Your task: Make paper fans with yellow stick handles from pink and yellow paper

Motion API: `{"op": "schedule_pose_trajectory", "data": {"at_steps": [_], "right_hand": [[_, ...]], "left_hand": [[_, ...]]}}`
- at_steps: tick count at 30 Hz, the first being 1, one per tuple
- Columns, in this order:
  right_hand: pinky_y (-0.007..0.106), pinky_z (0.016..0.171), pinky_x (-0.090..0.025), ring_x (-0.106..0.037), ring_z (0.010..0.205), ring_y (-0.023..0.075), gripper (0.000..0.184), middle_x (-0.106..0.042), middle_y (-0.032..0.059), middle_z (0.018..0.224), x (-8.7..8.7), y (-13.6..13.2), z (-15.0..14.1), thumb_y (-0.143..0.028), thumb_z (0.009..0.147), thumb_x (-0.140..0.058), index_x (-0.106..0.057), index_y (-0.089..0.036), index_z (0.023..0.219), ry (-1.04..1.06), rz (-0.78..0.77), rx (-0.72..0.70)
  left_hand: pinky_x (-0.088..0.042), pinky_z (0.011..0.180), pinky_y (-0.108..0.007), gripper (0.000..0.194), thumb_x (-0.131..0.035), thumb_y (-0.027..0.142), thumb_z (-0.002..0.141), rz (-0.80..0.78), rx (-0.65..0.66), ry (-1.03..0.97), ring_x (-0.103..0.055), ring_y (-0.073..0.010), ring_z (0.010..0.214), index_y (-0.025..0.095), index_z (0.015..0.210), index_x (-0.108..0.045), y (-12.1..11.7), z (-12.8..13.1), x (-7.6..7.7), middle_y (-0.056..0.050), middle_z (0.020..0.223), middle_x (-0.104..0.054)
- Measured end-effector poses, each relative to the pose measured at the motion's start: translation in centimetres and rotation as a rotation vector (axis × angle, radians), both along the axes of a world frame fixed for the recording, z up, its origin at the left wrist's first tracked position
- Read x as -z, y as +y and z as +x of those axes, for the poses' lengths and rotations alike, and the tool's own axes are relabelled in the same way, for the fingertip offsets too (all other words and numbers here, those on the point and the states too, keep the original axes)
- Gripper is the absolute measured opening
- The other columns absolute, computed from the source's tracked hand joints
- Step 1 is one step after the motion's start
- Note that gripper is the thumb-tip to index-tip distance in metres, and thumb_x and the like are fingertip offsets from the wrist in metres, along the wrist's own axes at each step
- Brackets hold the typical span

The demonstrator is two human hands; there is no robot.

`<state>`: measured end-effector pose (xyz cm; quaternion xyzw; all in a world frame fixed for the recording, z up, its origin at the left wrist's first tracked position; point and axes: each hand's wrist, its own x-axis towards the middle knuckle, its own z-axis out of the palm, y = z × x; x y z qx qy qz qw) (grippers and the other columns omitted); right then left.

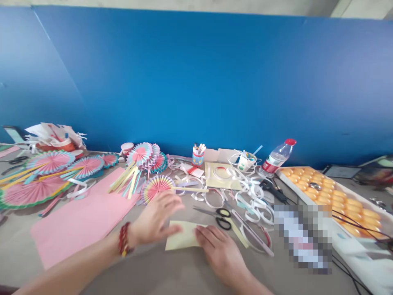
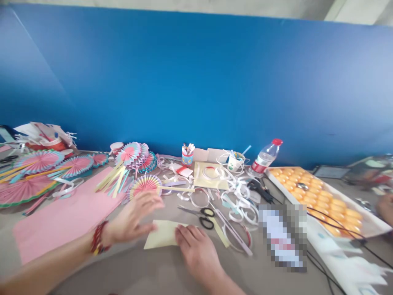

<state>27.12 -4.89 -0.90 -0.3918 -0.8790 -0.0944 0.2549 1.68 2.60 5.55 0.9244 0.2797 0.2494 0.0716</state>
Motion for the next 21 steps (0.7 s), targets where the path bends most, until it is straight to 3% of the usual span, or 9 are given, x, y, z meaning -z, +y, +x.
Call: {"op": "schedule_pose_trajectory", "data": {"at_steps": [1,2,5,7,9,14,21], "right_hand": [[0.037,0.083,-0.052,-0.063,0.096,0.023,0.035,-0.072,0.0105,0.114,0.3,-0.1,-0.3,-0.01,0.092,-0.046,-0.064,-0.017,0.122,-0.008,-0.021,-0.004],[0.038,0.083,-0.052,-0.063,0.097,0.0233,0.035,-0.071,0.0111,0.115,0.4,-0.2,-0.6,-0.011,0.092,-0.047,-0.063,-0.016,0.123,-0.019,-0.047,-0.015],[0.038,0.086,-0.05,-0.061,0.101,0.0243,0.035,-0.068,0.0109,0.121,0.6,-0.7,-1.0,-0.013,0.093,-0.049,-0.061,-0.016,0.126,-0.062,-0.134,-0.078],[0.039,0.088,-0.049,-0.06,0.103,0.0245,0.034,-0.068,0.0093,0.122,0.8,-1.3,-0.8,-0.013,0.094,-0.049,-0.06,-0.017,0.126,-0.075,-0.176,-0.118],[0.039,0.091,-0.049,-0.059,0.106,0.0243,0.033,-0.068,0.0079,0.123,0.9,-2.0,-0.4,-0.013,0.095,-0.049,-0.061,-0.019,0.125,-0.08,-0.206,-0.138],[0.038,0.091,-0.051,-0.06,0.109,0.0222,0.027,-0.068,0.0073,0.122,0.1,-2.9,0.7,-0.021,0.098,-0.051,-0.063,-0.021,0.122,-0.054,-0.279,-0.145],[0.036,0.087,-0.053,-0.064,0.1,0.0206,0.021,-0.072,0.0059,0.109,-0.9,-2.7,1.1,-0.024,0.099,-0.051,-0.069,-0.025,0.109,0.157,-0.431,-0.053]], "left_hand": [[-0.043,0.101,-0.047,0.055,-0.065,0.057,0.084,-0.01,0.04,0.053,-0.054,-0.0294,0.113,0.017,0.121,-0.057,-1.6,-0.1,0.5,-0.013,0.12,-0.062],[-0.044,0.1,-0.048,0.057,-0.067,0.056,0.083,-0.012,0.047,0.125,-0.054,-0.0301,0.112,0.017,0.124,-0.056,-3.1,-0.1,1.1,-0.013,0.12,-0.062],[-0.047,0.093,-0.042,0.019,-0.058,0.023,0.093,-0.011,0.009,0.279,-0.058,-0.0243,0.101,0.017,0.112,-0.06,-6.0,-0.6,3.2,-0.009,0.108,-0.066],[-0.049,0.086,-0.037,0.015,-0.053,0.011,0.094,0.003,0.007,0.291,-0.06,-0.0216,0.093,0.017,0.106,-0.061,-6.8,-1.2,4.4,-0.007,0.1,-0.068],[-0.049,0.084,-0.037,0.018,-0.051,0.01,0.095,0.03,0.011,0.278,-0.06,-0.0222,0.093,0.015,0.108,-0.061,-7.2,-1.9,5.2,-0.009,0.103,-0.068],[-0.051,0.085,-0.037,0.022,-0.046,0.01,0.097,0.013,-0.044,0.224,-0.06,-0.0233,0.101,0.017,0.111,-0.061,-7.8,-2.7,5.5,-0.01,0.115,-0.067],[-0.049,0.088,-0.035,0.02,-0.044,0.017,0.1,-0.203,-0.091,0.094,-0.061,-0.0207,0.097,0.021,0.101,-0.063,-7.1,-2.5,4.9,-0.006,0.11,-0.067]]}}
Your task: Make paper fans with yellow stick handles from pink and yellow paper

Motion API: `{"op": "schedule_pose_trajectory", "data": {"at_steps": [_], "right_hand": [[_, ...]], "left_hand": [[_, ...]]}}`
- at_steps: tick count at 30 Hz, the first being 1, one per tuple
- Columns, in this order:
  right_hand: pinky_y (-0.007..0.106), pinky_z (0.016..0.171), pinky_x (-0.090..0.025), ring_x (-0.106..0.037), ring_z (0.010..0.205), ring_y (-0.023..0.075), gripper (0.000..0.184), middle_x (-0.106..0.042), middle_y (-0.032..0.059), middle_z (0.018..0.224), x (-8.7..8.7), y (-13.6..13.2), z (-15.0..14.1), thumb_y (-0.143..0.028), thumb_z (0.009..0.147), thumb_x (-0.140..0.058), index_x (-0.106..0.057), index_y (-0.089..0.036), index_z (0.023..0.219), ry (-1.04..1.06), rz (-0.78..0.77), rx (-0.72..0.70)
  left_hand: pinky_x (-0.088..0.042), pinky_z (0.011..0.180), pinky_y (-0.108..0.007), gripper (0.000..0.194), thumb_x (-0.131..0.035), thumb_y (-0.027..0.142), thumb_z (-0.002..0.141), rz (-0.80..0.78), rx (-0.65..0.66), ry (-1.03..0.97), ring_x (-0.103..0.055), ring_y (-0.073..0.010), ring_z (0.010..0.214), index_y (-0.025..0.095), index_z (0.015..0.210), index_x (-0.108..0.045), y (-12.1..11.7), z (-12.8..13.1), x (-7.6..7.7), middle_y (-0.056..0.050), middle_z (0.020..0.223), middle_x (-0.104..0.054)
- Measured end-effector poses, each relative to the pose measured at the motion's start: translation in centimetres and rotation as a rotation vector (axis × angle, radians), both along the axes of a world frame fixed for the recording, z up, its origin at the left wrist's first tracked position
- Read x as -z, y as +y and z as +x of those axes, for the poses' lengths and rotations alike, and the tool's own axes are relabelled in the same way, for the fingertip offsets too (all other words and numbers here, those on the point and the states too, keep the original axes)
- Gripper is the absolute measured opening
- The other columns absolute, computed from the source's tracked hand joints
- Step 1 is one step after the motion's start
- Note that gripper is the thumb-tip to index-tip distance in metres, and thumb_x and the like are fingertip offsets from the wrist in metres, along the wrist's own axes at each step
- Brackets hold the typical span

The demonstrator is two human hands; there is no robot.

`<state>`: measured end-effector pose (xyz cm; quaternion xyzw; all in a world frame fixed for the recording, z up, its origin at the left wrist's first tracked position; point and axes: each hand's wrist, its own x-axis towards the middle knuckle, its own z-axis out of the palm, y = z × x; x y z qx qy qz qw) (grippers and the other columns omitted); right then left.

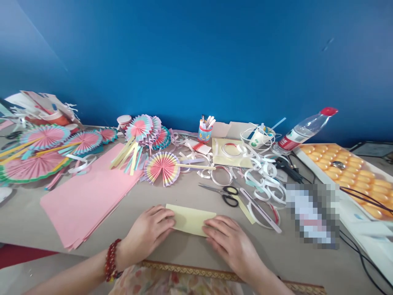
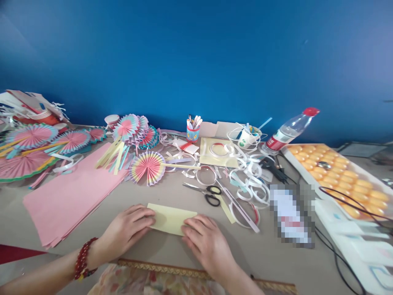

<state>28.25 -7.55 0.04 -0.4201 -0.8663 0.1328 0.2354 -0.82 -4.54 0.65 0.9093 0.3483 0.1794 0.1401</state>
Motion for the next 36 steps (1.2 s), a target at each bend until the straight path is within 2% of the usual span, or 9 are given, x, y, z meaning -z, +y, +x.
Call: {"op": "schedule_pose_trajectory", "data": {"at_steps": [9,16,19,21,23,25,28,33,36], "right_hand": [[0.038,0.092,-0.05,-0.065,0.097,0.0203,0.021,-0.073,0.0046,0.104,0.3,0.2,-0.1,-0.017,0.097,-0.051,-0.068,-0.024,0.106,0.15,-0.053,0.045],[0.035,0.079,-0.049,-0.066,0.083,0.0199,0.017,-0.072,0.0046,0.09,0.8,1.1,-0.9,-0.021,0.098,-0.048,-0.064,-0.023,0.091,0.174,-0.077,0.188],[0.034,0.076,-0.046,-0.064,0.079,0.0199,0.017,-0.069,0.0039,0.086,0.7,1.5,-1.2,-0.025,0.098,-0.05,-0.06,-0.023,0.086,0.135,-0.086,0.246],[0.033,0.075,-0.045,-0.063,0.078,0.0196,0.016,-0.068,0.0031,0.084,0.7,1.6,-1.3,-0.025,0.098,-0.05,-0.058,-0.022,0.085,0.106,-0.09,0.264],[0.032,0.075,-0.043,-0.061,0.078,0.0191,0.015,-0.066,0.0023,0.085,0.6,1.7,-1.4,-0.024,0.099,-0.048,-0.057,-0.022,0.086,0.076,-0.1,0.252],[0.032,0.075,-0.042,-0.06,0.077,0.0188,0.016,-0.065,0.0017,0.084,0.5,1.9,-1.5,-0.022,0.099,-0.046,-0.056,-0.022,0.087,0.047,-0.112,0.23],[0.032,0.075,-0.04,-0.058,0.075,0.0191,0.017,-0.062,0.001,0.081,0.6,2.1,-1.5,-0.021,0.099,-0.044,-0.054,-0.022,0.085,0.013,-0.111,0.237],[0.032,0.074,-0.038,-0.057,0.074,0.0191,0.017,-0.062,0.0007,0.081,0.7,2.3,-1.5,-0.019,0.099,-0.042,-0.053,-0.023,0.086,-0.009,-0.09,0.248],[0.032,0.074,-0.038,-0.057,0.074,0.0197,0.016,-0.063,0.001,0.082,0.7,2.3,-1.4,-0.02,0.099,-0.042,-0.054,-0.023,0.088,-0.015,-0.09,0.259]], "left_hand": [[-0.047,0.082,-0.03,0.02,-0.044,0.023,0.103,-0.175,-0.083,-0.116,-0.062,-0.0179,0.092,0.022,0.095,-0.062,0.3,-0.2,0.2,-0.004,0.104,-0.066],[-0.048,0.072,-0.028,0.019,-0.041,0.028,0.103,-0.206,-0.202,-0.076,-0.064,-0.0174,0.081,0.021,0.092,-0.055,1.4,0.1,0.8,-0.003,0.091,-0.065],[-0.051,0.071,-0.029,0.015,-0.041,0.027,0.102,-0.14,-0.238,-0.053,-0.065,-0.0173,0.082,0.02,0.103,-0.054,1.5,0.4,0.7,-0.006,0.105,-0.064],[-0.053,0.082,-0.033,0.019,-0.043,0.024,0.1,-0.011,-0.246,-0.032,-0.065,-0.0199,0.096,0.019,0.115,-0.055,1.2,0.7,0.2,-0.01,0.122,-0.061],[-0.048,0.098,-0.039,0.027,-0.046,0.02,0.098,0.165,-0.17,0.017,-0.06,-0.0234,0.113,0.018,0.123,-0.056,0.3,1.2,-0.5,-0.012,0.133,-0.058],[-0.036,0.113,-0.041,0.033,-0.047,0.018,0.098,0.286,0.023,0.09,-0.051,-0.0239,0.128,0.016,0.129,-0.057,-0.8,1.9,-1.0,-0.011,0.14,-0.056],[-0.021,0.122,-0.041,0.044,-0.048,0.031,0.099,0.245,0.244,0.252,-0.031,-0.0239,0.145,0.016,0.14,-0.05,-2.0,2.6,-0.7,-0.009,0.155,-0.041],[-0.017,0.122,-0.051,0.086,-0.059,0.06,0.089,0.065,0.16,0.379,-0.014,-0.0312,0.15,0.017,0.156,-0.025,-1.8,2.8,1.0,-0.012,0.163,-0.021],[-0.011,0.121,-0.057,0.088,-0.052,0.065,0.09,0.043,0.187,0.381,-0.014,-0.0317,0.151,0.02,0.158,-0.017,-1.5,2.7,1.4,-0.012,0.163,-0.019]]}}
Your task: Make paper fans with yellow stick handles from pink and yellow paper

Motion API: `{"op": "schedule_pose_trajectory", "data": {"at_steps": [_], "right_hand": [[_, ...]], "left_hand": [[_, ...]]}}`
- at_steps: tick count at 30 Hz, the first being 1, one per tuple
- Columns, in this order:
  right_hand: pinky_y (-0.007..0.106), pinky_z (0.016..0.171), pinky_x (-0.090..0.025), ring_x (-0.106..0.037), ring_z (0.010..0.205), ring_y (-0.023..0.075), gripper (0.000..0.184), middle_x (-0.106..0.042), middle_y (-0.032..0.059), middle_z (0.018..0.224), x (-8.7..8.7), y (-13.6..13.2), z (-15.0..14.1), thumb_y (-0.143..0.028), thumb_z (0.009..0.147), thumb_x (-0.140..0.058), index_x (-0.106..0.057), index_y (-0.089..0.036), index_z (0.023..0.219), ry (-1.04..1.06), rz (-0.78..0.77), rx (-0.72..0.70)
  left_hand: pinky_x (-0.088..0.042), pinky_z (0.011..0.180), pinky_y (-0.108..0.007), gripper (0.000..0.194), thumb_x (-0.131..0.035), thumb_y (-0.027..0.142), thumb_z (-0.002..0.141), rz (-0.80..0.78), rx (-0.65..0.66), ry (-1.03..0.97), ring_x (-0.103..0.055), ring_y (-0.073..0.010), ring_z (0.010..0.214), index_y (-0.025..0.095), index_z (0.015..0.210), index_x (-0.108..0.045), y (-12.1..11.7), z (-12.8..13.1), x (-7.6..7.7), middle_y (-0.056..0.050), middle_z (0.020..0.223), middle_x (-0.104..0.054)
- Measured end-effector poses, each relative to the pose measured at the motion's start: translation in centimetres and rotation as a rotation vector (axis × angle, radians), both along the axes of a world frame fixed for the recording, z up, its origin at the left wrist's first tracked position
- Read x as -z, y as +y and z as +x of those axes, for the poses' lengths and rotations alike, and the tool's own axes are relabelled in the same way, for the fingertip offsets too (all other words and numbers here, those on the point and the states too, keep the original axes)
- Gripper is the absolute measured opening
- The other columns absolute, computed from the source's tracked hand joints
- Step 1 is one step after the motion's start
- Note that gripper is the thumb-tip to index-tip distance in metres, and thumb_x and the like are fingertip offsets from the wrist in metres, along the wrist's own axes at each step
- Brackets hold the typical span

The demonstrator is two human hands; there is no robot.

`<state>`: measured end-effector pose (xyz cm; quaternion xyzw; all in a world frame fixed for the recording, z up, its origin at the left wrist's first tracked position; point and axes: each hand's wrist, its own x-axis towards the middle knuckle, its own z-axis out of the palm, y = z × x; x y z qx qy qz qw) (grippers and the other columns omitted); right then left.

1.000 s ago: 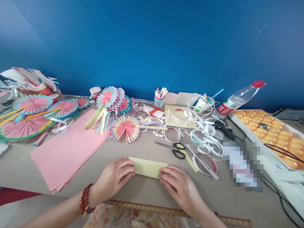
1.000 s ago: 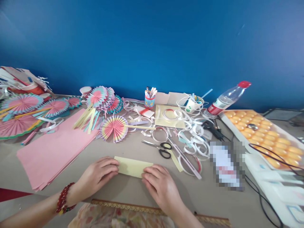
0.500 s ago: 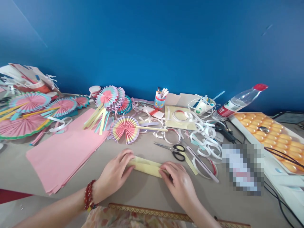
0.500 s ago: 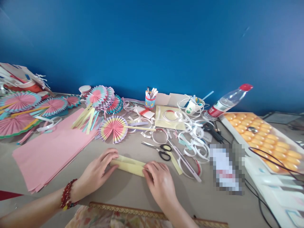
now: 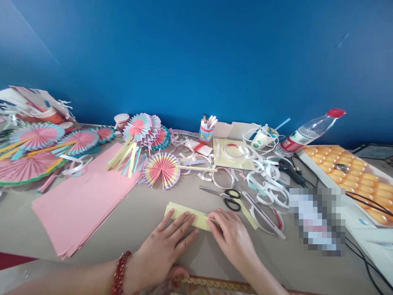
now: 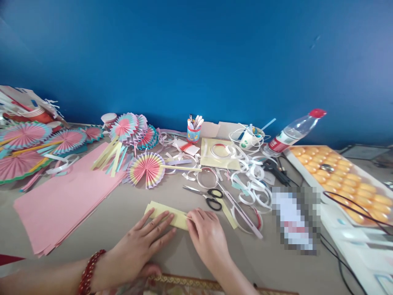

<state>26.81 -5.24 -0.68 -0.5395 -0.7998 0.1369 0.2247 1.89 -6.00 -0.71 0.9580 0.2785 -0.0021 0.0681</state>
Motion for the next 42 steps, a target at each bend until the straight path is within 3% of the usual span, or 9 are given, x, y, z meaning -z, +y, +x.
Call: {"op": "schedule_pose_trajectory", "data": {"at_steps": [8,18,28,42], "right_hand": [[0.031,0.071,-0.039,-0.059,0.073,0.0201,0.017,-0.065,0.0009,0.081,0.8,0.2,0.2,-0.023,0.101,-0.041,-0.055,-0.023,0.091,0.001,0.061,-0.005],[0.032,0.072,-0.04,-0.06,0.073,0.019,0.017,-0.065,0.0005,0.08,0.9,0.3,0.4,-0.023,0.101,-0.041,-0.054,-0.023,0.091,0.005,0.062,-0.02],[0.031,0.072,-0.042,-0.061,0.073,0.0192,0.018,-0.065,0.0009,0.08,0.7,0.5,0.3,-0.023,0.101,-0.04,-0.055,-0.023,0.092,-0.002,0.072,-0.011],[0.035,0.074,-0.042,-0.063,0.076,0.0218,0.011,-0.066,0.0032,0.082,-0.3,0.1,0.8,-0.022,0.097,-0.045,-0.056,-0.022,0.098,-0.104,0.072,0.085]], "left_hand": [[-0.015,0.122,-0.047,0.088,-0.034,0.071,0.093,0.046,0.023,-0.07,-0.016,-0.0312,0.15,0.013,0.157,-0.02,0.6,0.1,0.0,-0.018,0.162,-0.019],[-0.019,0.119,-0.052,0.094,-0.04,0.075,0.087,0.043,-0.013,-0.08,-0.02,-0.0342,0.149,0.015,0.156,-0.023,0.6,0.2,0.3,-0.02,0.16,-0.024],[-0.012,0.12,-0.054,0.098,-0.038,0.077,0.088,0.022,-0.034,-0.057,-0.015,-0.0334,0.15,0.01,0.157,-0.017,0.6,0.4,0.4,-0.02,0.16,-0.023],[-0.004,0.12,-0.059,0.096,-0.039,0.076,0.088,-0.076,-0.055,0.045,-0.008,-0.0345,0.151,0.015,0.158,-0.014,0.7,0.7,0.4,-0.017,0.163,-0.014]]}}
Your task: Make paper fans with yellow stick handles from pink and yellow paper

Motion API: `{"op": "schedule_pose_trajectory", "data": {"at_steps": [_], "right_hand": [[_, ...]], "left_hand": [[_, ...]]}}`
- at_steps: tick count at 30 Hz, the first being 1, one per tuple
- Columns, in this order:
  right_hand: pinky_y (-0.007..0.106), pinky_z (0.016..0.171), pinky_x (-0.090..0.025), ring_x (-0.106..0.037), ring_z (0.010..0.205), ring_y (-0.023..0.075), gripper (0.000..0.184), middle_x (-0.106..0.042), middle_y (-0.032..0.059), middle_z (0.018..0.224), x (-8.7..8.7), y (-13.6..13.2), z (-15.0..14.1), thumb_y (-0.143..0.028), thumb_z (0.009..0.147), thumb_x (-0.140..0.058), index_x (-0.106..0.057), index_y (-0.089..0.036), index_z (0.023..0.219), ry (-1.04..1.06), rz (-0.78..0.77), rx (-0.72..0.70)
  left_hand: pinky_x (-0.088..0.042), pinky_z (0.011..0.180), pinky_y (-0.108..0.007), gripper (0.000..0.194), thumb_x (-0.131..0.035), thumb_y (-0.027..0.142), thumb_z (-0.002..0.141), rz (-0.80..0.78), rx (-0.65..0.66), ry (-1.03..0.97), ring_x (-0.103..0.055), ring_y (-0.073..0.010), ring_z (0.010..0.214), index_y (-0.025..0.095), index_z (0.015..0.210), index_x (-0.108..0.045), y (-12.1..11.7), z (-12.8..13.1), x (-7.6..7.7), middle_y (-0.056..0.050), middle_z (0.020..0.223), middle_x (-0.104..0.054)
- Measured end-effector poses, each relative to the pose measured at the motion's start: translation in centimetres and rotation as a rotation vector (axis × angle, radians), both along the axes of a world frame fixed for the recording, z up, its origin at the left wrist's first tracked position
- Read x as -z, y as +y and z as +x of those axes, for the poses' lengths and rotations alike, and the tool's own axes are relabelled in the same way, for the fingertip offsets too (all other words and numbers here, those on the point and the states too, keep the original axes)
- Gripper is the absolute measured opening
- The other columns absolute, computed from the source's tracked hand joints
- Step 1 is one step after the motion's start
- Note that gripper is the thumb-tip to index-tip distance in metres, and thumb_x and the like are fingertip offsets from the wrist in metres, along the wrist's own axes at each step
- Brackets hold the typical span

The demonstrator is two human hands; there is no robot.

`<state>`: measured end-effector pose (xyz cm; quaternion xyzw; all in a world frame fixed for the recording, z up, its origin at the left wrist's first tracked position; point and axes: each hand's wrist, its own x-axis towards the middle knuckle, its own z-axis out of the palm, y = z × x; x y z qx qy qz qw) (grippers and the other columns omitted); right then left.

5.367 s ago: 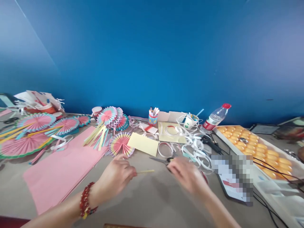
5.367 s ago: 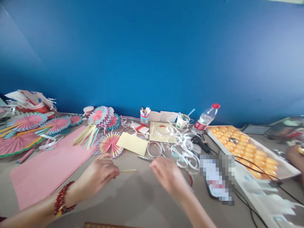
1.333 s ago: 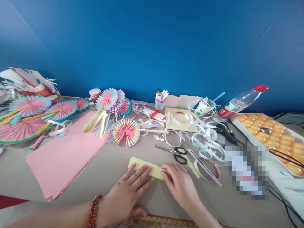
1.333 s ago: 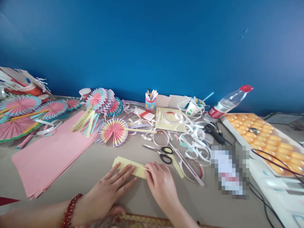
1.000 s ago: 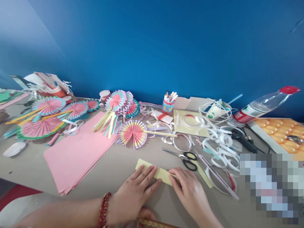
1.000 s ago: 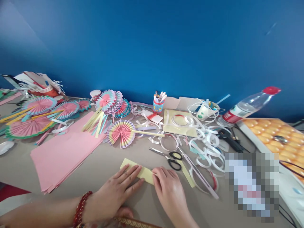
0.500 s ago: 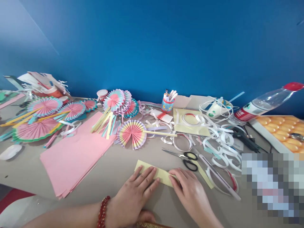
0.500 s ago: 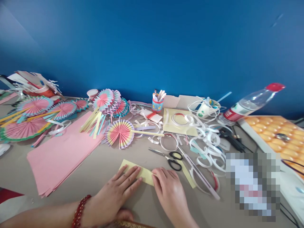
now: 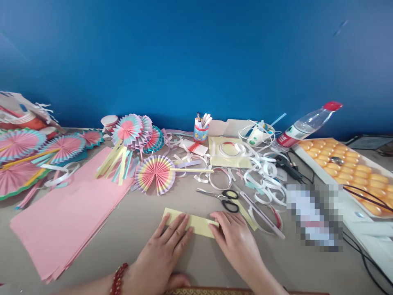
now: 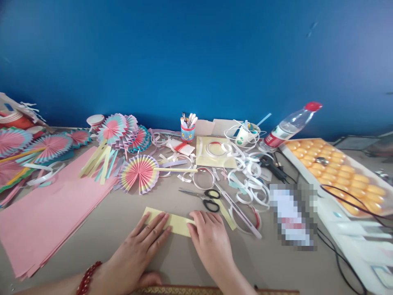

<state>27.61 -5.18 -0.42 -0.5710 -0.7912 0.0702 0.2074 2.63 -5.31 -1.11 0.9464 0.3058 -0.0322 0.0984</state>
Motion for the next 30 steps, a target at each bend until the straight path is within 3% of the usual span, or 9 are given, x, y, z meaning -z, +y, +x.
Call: {"op": "schedule_pose_trajectory", "data": {"at_steps": [8,14,20,24,30], "right_hand": [[0.033,0.072,-0.041,-0.061,0.073,0.0207,0.01,-0.064,0.0007,0.077,0.4,0.0,0.8,-0.015,0.093,-0.047,-0.054,-0.022,0.097,0.06,-0.045,0.013],[0.034,0.074,-0.042,-0.061,0.075,0.0201,0.013,-0.066,0.0021,0.082,0.0,0.2,0.8,-0.012,0.093,-0.046,-0.056,-0.021,0.094,0.018,-0.064,-0.009],[0.042,0.093,-0.041,-0.059,0.096,0.0239,0.033,-0.068,0.0057,0.106,-0.1,-0.8,-0.1,-0.011,0.092,-0.052,-0.064,-0.028,0.117,-0.132,0.102,-0.109],[0.046,0.112,-0.027,-0.056,0.111,0.0229,0.036,-0.068,0.0024,0.12,0.2,-1.8,-1.3,-0.02,0.092,-0.057,-0.061,-0.029,0.127,-0.089,0.096,-0.265],[0.046,0.115,-0.022,-0.052,0.123,0.0224,0.037,-0.061,0.0001,0.137,0.3,-2.5,-1.0,-0.029,0.098,-0.053,-0.056,-0.027,0.135,-0.147,0.104,-0.285]], "left_hand": [[-0.011,0.119,-0.06,0.098,-0.051,0.072,0.086,-0.029,-0.012,0.018,-0.01,-0.0354,0.151,0.018,0.158,-0.014,0.0,0.1,-0.2,-0.016,0.163,-0.012],[-0.012,0.118,-0.061,0.097,-0.05,0.074,0.085,-0.06,-0.01,0.057,-0.01,-0.0367,0.151,0.015,0.157,-0.021,0.2,0.3,-0.7,-0.018,0.162,-0.015],[-0.011,0.118,-0.061,0.1,-0.034,0.082,0.084,0.007,0.016,0.02,-0.014,-0.0381,0.15,0.014,0.156,-0.022,0.2,0.0,-0.5,-0.02,0.161,-0.02],[-0.011,0.119,-0.058,0.105,-0.03,0.086,0.081,0.086,0.043,-0.046,-0.019,-0.0381,0.148,0.013,0.156,-0.022,0.1,-0.1,-0.3,-0.02,0.158,-0.028],[-0.009,0.119,-0.057,0.107,-0.025,0.087,0.08,0.048,0.026,-0.02,-0.017,-0.0358,0.149,0.012,0.157,-0.021,0.1,-0.3,-0.4,-0.02,0.16,-0.025]]}}
